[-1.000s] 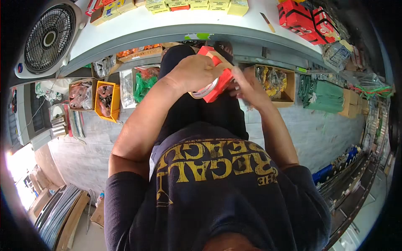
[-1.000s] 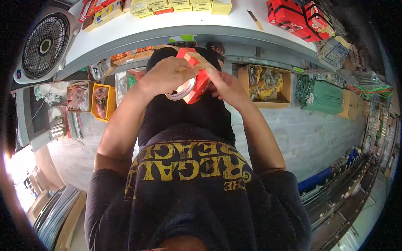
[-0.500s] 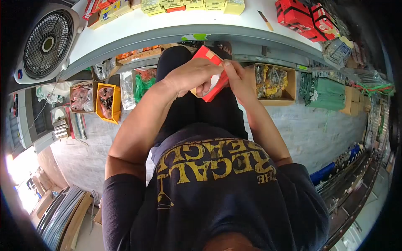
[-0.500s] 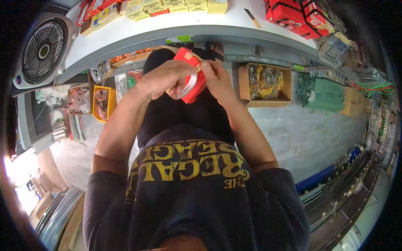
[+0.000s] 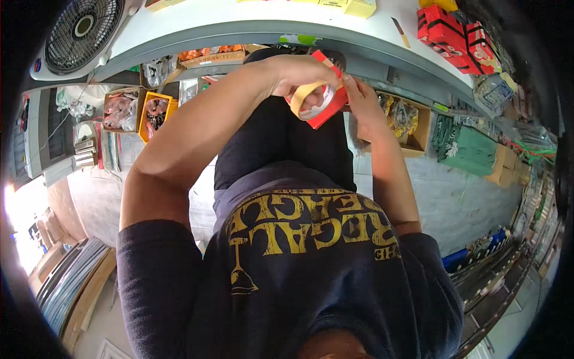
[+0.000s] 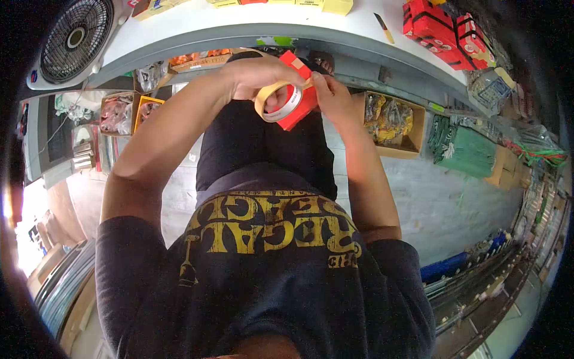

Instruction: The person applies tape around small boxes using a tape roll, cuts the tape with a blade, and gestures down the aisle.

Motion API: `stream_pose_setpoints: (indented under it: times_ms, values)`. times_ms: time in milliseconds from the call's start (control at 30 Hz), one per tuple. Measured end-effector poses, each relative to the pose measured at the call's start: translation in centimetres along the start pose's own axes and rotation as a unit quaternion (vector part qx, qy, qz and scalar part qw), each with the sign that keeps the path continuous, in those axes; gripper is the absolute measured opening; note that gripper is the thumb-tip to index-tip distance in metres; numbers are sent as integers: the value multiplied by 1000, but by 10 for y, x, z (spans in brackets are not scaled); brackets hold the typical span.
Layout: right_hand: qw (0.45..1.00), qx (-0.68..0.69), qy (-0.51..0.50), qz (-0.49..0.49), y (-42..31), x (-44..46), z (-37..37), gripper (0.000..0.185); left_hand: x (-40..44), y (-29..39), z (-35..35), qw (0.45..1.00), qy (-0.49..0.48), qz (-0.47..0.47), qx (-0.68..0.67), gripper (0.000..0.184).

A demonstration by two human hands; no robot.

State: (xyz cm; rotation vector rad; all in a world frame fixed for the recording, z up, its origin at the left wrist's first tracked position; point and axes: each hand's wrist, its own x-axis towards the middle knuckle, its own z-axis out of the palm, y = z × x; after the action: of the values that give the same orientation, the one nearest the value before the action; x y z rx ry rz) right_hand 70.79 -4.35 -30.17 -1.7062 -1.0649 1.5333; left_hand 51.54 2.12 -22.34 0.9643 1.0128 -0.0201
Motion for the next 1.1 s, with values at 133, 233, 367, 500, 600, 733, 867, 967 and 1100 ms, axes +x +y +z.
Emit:
stream_pose_setpoints:
  times_ms: [133, 233, 367, 500, 600, 733, 867, 967, 1100]
  values:
    - [995, -73, 7, -61, 6, 5, -4, 47, 5, -3, 3, 998, -6, -14, -56, 20]
    - [997, -55, 9, -61, 13, 2, 2, 45, 2, -9, 4, 997, 15, -18, -71, 18]
    - [982, -127, 8, -141, 5, -4, 1, 44, 0, -12, 4, 997, -29, 1, -74, 18]
    - [963, -196, -28, -185, 4, 12, -11, 39, 11, -17, 3, 998, 4, 3, -63, 16]
    - [969, -168, 24, -182, -21, 23, -34, 35, 7, -13, 3, 998, 14, 32, -60, 16]
    - [887, -221, 287, -286, -17, 90, -111, 26, 6, -10, 4, 999, 30, 0, -36, 21]
    - [736, -418, 434, -309, 3, 162, -166, 25, 7, -8, 4, 999, 35, 8, -23, 26]
    - [674, -495, 463, -291, 4, 176, -165, 25, 8, -11, 5, 999, 29, 17, -29, 28]
    - [713, -466, 456, -258, 3, 187, -162, 25, 6, -9, 5, 999, 25, 17, -30, 28]
